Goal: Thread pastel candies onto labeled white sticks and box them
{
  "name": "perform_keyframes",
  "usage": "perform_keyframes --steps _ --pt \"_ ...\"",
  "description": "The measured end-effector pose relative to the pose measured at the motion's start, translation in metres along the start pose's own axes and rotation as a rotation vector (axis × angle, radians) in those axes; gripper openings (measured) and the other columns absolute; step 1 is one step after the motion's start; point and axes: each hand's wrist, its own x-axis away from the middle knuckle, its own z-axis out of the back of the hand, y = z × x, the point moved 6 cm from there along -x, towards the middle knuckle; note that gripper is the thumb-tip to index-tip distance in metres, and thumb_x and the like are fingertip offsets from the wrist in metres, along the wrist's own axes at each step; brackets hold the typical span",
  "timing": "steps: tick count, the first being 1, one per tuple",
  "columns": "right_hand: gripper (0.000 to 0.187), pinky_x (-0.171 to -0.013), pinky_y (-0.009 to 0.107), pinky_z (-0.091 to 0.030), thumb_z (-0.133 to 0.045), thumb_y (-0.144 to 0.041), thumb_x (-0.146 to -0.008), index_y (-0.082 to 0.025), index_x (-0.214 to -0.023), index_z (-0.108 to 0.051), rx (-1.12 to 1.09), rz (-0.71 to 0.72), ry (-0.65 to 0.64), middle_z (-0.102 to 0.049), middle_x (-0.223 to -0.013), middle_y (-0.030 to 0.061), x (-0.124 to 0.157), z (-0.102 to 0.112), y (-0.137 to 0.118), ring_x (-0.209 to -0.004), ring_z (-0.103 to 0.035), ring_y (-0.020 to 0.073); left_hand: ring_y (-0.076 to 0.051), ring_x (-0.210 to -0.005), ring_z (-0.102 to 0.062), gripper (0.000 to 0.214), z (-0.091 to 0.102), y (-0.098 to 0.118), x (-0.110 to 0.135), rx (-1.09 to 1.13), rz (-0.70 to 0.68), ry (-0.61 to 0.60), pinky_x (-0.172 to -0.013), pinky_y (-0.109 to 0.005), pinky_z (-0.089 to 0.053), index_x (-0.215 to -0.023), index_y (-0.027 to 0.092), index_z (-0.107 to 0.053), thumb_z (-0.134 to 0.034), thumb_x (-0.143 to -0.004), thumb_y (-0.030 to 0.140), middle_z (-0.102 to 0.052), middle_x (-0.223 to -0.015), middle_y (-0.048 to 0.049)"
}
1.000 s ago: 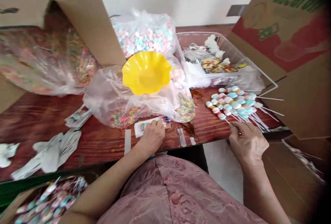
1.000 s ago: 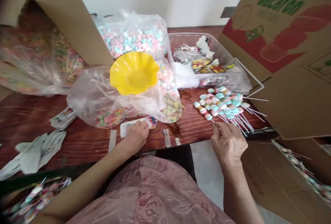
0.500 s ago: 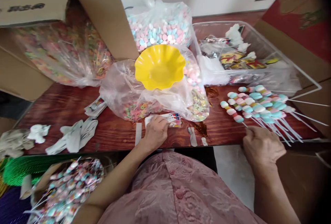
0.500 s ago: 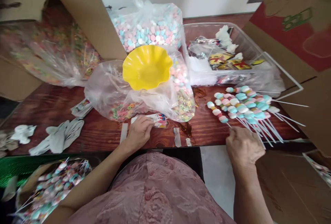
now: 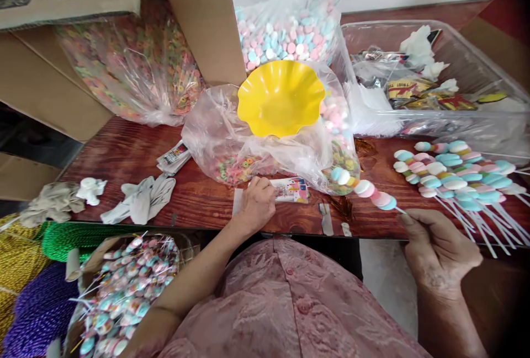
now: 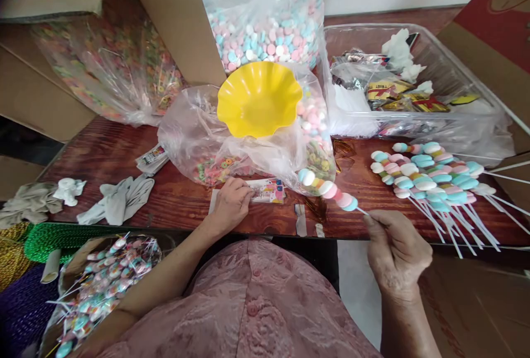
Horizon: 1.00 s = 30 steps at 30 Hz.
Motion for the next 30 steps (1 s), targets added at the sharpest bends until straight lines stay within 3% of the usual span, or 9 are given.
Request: perform_keyframes --steps 3,8,18,23,30 --pt "0.003 -0.067 0.029 -0.049 -0.069 -0.022 -0.084 -0.022 -0.082 -0.067 -0.120 0.110 -0.071 -0.065 -0.075 0.0012 -0.006 -0.011 -0.025 -0.066 -0.061 0.0155 -0.017 -0.077 -0.054 0.017 0.001 -0.008 -0.003 0.161 0.084 0.037 -0.073 -0.031 -0.044 -0.070 0.016 -0.063 -0.062 -0.087 0.013 -0.061 -0.077 -0.0041" --pt "0.004 -0.066 0.028 -0.048 -0.066 -0.020 -0.087 -0.022 -0.084 -0.065 -0.156 0.128 -0.229 -0.066 -0.077 0.0010 -0.004 -0.027 -0.036 -0.068 -0.061 0.0151 -0.014 -0.071 -0.054 0.018 0.004 -0.019 -0.005 0.314 0.158 0.049 -0.068 -0.028 -0.041 -0.066 0.016 -0.059 -0.069 -0.081 0.012 -0.058 -0.071 -0.0002" --pt "0.017 -0.069 0.029 -0.051 -0.060 -0.036 -0.091 -0.023 -0.086 -0.068 -0.174 0.064 -0.433 -0.068 -0.079 0.0013 -0.010 -0.042 -0.027 -0.072 -0.064 0.0162 -0.014 -0.072 -0.053 0.018 0.004 -0.013 -0.001 0.372 0.038 0.063 -0.068 -0.027 -0.042 -0.069 0.017 -0.060 -0.068 -0.085 0.019 -0.057 -0.073 -0.0009" --pt "0.015 -0.065 0.026 -0.048 -0.064 -0.036 -0.089 -0.023 -0.086 -0.069 -0.209 -0.045 -0.407 -0.066 -0.078 -0.0001 -0.014 -0.031 -0.012 -0.069 -0.061 0.0145 -0.013 -0.074 -0.055 0.016 0.003 -0.015 0.002 0.394 0.002 0.088 -0.069 -0.027 -0.045 -0.073 0.017 -0.065 -0.069 -0.086 0.024 -0.058 -0.076 -0.0014" --pt "0.016 -0.062 0.027 -0.049 -0.065 -0.035 -0.088 -0.021 -0.080 -0.068 -0.217 -0.001 -0.390 -0.066 -0.075 0.0004 -0.005 -0.029 -0.015 -0.065 -0.060 0.0145 -0.013 -0.075 -0.057 0.012 0.002 -0.018 0.002 0.403 0.020 0.072 -0.068 -0.025 -0.047 -0.075 0.018 -0.070 -0.072 -0.084 0.026 -0.060 -0.077 -0.0013"
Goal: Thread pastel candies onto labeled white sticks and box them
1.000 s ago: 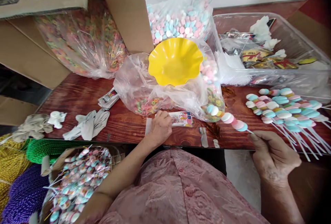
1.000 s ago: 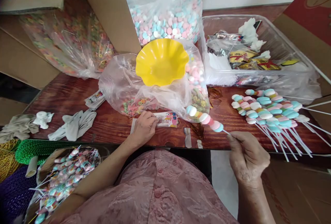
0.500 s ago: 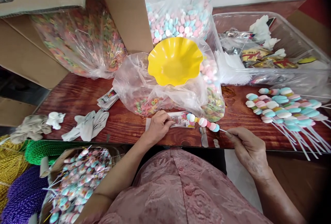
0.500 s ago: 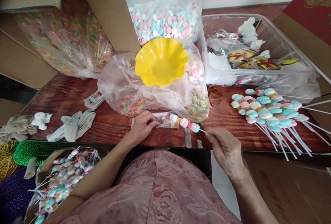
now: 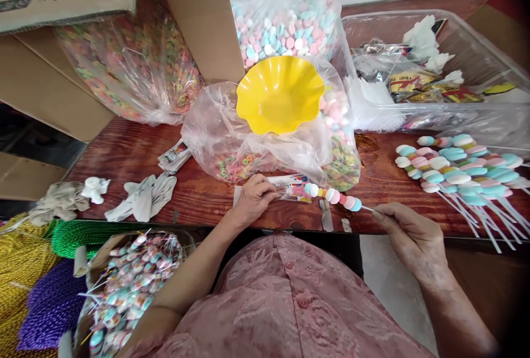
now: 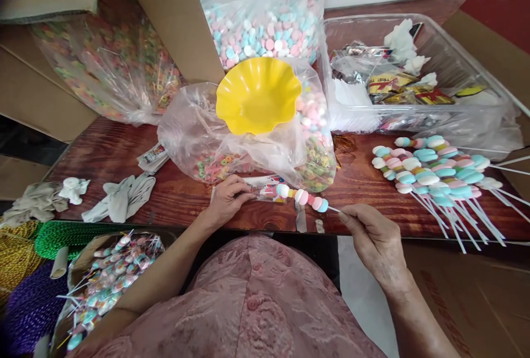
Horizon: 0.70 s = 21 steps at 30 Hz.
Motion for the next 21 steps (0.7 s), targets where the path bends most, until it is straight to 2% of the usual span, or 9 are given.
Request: perform_keyframes --steps 6,11,16,21 --pt "0.011 -0.065 0.027 -0.050 -0.061 -0.030 -0.092 -0.022 -0.086 -0.067 0.027 0.088 -0.048 -0.067 -0.079 0.0001 0.004 -0.011 -0.005 -0.070 -0.062 0.0144 -0.013 -0.077 -0.057 0.011 -0.002 0.000 0.001 -0.044 -0.031 -0.024 -0.069 -0.025 -0.046 -0.079 0.018 -0.071 -0.070 -0.086 0.026 -0.060 -0.080 -0.0020" --pt "0.007 -0.069 0.029 -0.052 -0.060 -0.023 -0.092 -0.023 -0.090 -0.066 0.095 0.229 -0.065 -0.069 -0.082 0.0006 0.000 -0.011 -0.015 -0.073 -0.065 0.0156 -0.015 -0.078 -0.055 0.012 -0.005 0.002 0.003 -0.128 -0.107 -0.052 -0.071 -0.027 -0.046 -0.081 0.018 -0.071 -0.066 -0.089 0.026 -0.060 -0.080 -0.0032" --pt "0.014 -0.069 0.030 -0.053 -0.055 -0.019 -0.092 -0.023 -0.095 -0.069 0.233 0.387 -0.075 -0.071 -0.086 0.0029 -0.003 -0.018 -0.025 -0.075 -0.065 0.0166 -0.015 -0.079 -0.054 0.016 -0.009 0.005 0.000 -0.156 -0.134 -0.113 -0.073 -0.028 -0.046 -0.080 0.019 -0.072 -0.063 -0.091 0.027 -0.059 -0.080 -0.0038" --pt "0.021 -0.071 0.030 -0.054 -0.054 -0.012 -0.089 -0.022 -0.101 -0.069 0.298 0.529 -0.076 -0.071 -0.089 0.0046 -0.003 -0.034 -0.033 -0.077 -0.066 0.0170 -0.015 -0.078 -0.055 0.016 -0.009 0.008 -0.002 -0.117 -0.186 -0.108 -0.073 -0.029 -0.046 -0.082 0.019 -0.072 -0.062 -0.091 0.028 -0.060 -0.081 -0.0038"
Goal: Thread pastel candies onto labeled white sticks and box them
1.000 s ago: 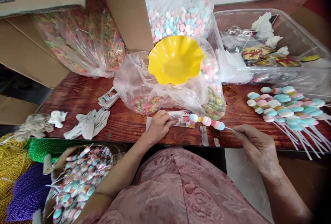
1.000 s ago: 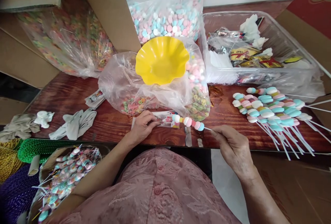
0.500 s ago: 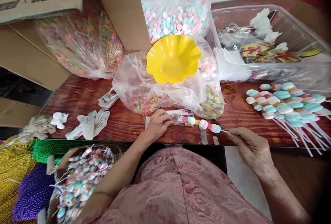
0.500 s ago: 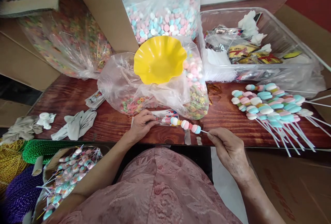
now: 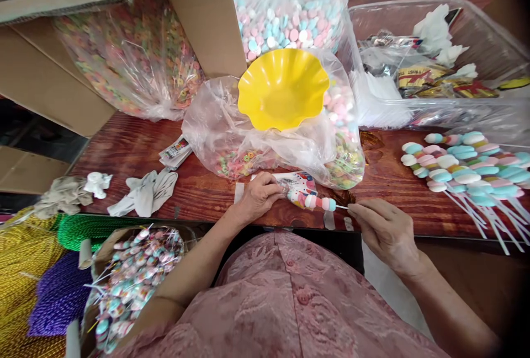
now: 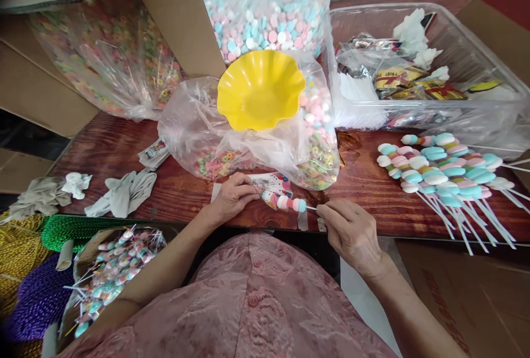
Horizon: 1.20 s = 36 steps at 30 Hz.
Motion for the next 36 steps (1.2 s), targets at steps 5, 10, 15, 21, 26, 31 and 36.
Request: perform_keyframes --steps 5,10,15,21,26,31,36 --pt "0.023 -0.072 0.028 -0.057 -0.054 -0.013 -0.089 -0.024 -0.103 -0.069 0.014 -0.051 0.056 -0.071 -0.091 0.0046 0.005 -0.011 0.002 -0.078 -0.068 0.0164 -0.014 -0.079 -0.058 0.014 0.001 -0.007 0.002 0.127 0.104 0.021 -0.072 -0.027 -0.049 -0.081 0.019 -0.072 -0.065 -0.090 0.029 -0.061 -0.084 -0.0031" --pt "0.028 -0.074 0.027 -0.058 -0.058 -0.010 -0.087 -0.025 -0.109 -0.068 0.080 -0.031 0.109 -0.072 -0.094 0.0039 0.017 -0.017 0.001 -0.082 -0.070 0.0162 -0.013 -0.076 -0.059 0.015 0.004 -0.011 0.002 0.293 0.195 0.069 -0.070 -0.026 -0.049 -0.077 0.018 -0.070 -0.069 -0.087 0.029 -0.060 -0.080 -0.0022" --pt "0.031 -0.072 0.026 -0.059 -0.058 -0.010 -0.086 -0.026 -0.110 -0.070 0.102 -0.010 0.151 -0.072 -0.093 0.0036 0.023 -0.020 0.002 -0.079 -0.070 0.0156 -0.012 -0.072 -0.058 0.018 0.006 -0.011 -0.001 0.349 0.224 0.069 -0.068 -0.025 -0.048 -0.074 0.018 -0.067 -0.068 -0.087 0.029 -0.059 -0.076 -0.0011" --pt "0.032 -0.072 0.026 -0.059 -0.059 -0.010 -0.086 -0.027 -0.110 -0.071 0.068 -0.030 0.176 -0.073 -0.094 0.0035 0.022 -0.021 0.003 -0.080 -0.071 0.0158 -0.013 -0.075 -0.059 0.017 0.004 -0.010 0.001 0.298 0.194 0.037 -0.069 -0.026 -0.048 -0.076 0.018 -0.067 -0.066 -0.088 0.030 -0.060 -0.079 -0.0024" --pt "0.033 -0.069 0.025 -0.058 -0.057 -0.007 -0.085 -0.025 -0.108 -0.071 0.037 0.006 0.172 -0.072 -0.091 0.0036 0.015 -0.021 -0.006 -0.077 -0.070 0.0152 -0.013 -0.078 -0.058 0.013 0.001 -0.006 0.003 0.216 0.111 0.006 -0.071 -0.025 -0.048 -0.077 0.018 -0.067 -0.065 -0.089 0.025 -0.061 -0.083 -0.0029" --pt "0.030 -0.069 0.027 -0.058 -0.056 -0.007 -0.086 -0.024 -0.107 -0.070 0.052 0.003 0.168 -0.072 -0.092 0.0050 0.014 -0.019 -0.002 -0.077 -0.070 0.0164 -0.013 -0.079 -0.059 0.014 0.003 -0.008 0.002 0.284 0.127 -0.012 -0.074 -0.026 -0.049 -0.078 0.018 -0.066 -0.064 -0.090 0.025 -0.062 -0.083 -0.0031" --pt "0.037 -0.073 0.025 -0.059 -0.055 -0.005 -0.085 -0.025 -0.113 -0.067 0.073 0.056 0.138 -0.072 -0.094 0.0040 0.016 -0.022 -0.002 -0.080 -0.070 0.0150 -0.014 -0.078 -0.060 0.016 0.001 -0.008 0.002 0.343 0.142 -0.060 -0.074 -0.026 -0.050 -0.078 0.018 -0.066 -0.062 -0.091 0.028 -0.062 -0.083 -0.0037"
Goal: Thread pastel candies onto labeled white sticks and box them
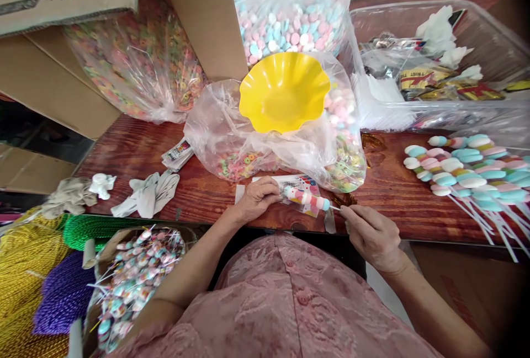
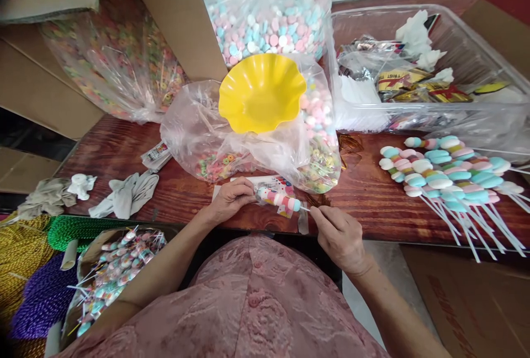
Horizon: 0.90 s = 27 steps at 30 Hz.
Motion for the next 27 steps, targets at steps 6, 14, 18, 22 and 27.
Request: perform_keyframes --steps 6,14,18,22,27 --pt "0.030 -0.069 0.025 -0.059 -0.055 -0.008 -0.088 -0.023 -0.109 -0.070 -0.076 -0.060 0.008 -0.072 -0.092 0.0056 -0.010 0.003 -0.005 -0.077 -0.070 0.0154 -0.014 -0.081 -0.060 0.018 -0.002 0.001 0.001 -0.028 -0.048 -0.025 -0.074 -0.027 -0.050 -0.078 0.018 -0.066 -0.059 -0.092 0.027 -0.062 -0.084 -0.0046" --pt "0.023 -0.064 0.023 -0.057 -0.058 -0.008 -0.089 -0.021 -0.101 -0.073 -0.285 -0.167 -0.004 -0.072 -0.089 0.0063 -0.017 0.003 0.000 -0.075 -0.070 0.0149 -0.019 -0.093 -0.058 0.019 0.001 0.017 -0.002 -0.156 -0.129 0.005 -0.080 -0.033 -0.050 -0.102 0.016 -0.059 -0.063 -0.089 0.031 -0.061 -0.099 -0.0087" --pt "0.025 -0.064 0.024 -0.056 -0.056 -0.008 -0.089 -0.021 -0.102 -0.074 -0.290 -0.149 0.002 -0.071 -0.089 0.0065 -0.016 -0.002 -0.005 -0.072 -0.069 0.0147 -0.028 -0.117 -0.050 0.040 -0.008 0.027 -0.012 -0.381 -0.210 -0.134 -0.098 -0.045 -0.044 -0.125 0.014 -0.054 -0.060 -0.090 0.032 -0.054 -0.127 -0.0178" --pt "0.027 -0.065 0.024 -0.056 -0.057 -0.005 -0.088 -0.019 -0.106 -0.071 -0.228 -0.121 0.028 -0.071 -0.091 0.0075 -0.017 -0.002 -0.009 -0.075 -0.069 0.0157 -0.029 -0.113 -0.048 0.023 -0.016 0.027 -0.023 -0.593 -0.251 -0.302 -0.097 -0.047 -0.037 -0.105 0.015 -0.063 -0.053 -0.094 0.033 -0.061 -0.118 -0.0130" --pt "0.035 -0.070 0.026 -0.057 -0.058 -0.002 -0.085 -0.019 -0.115 -0.066 -0.081 -0.017 0.061 -0.070 -0.095 0.0081 -0.024 0.005 -0.014 -0.081 -0.070 0.0174 -0.024 -0.096 -0.052 0.032 -0.020 0.031 -0.030 -0.653 -0.278 -0.386 -0.086 -0.040 -0.038 -0.097 0.014 -0.058 -0.043 -0.099 0.042 -0.063 -0.100 -0.0113"
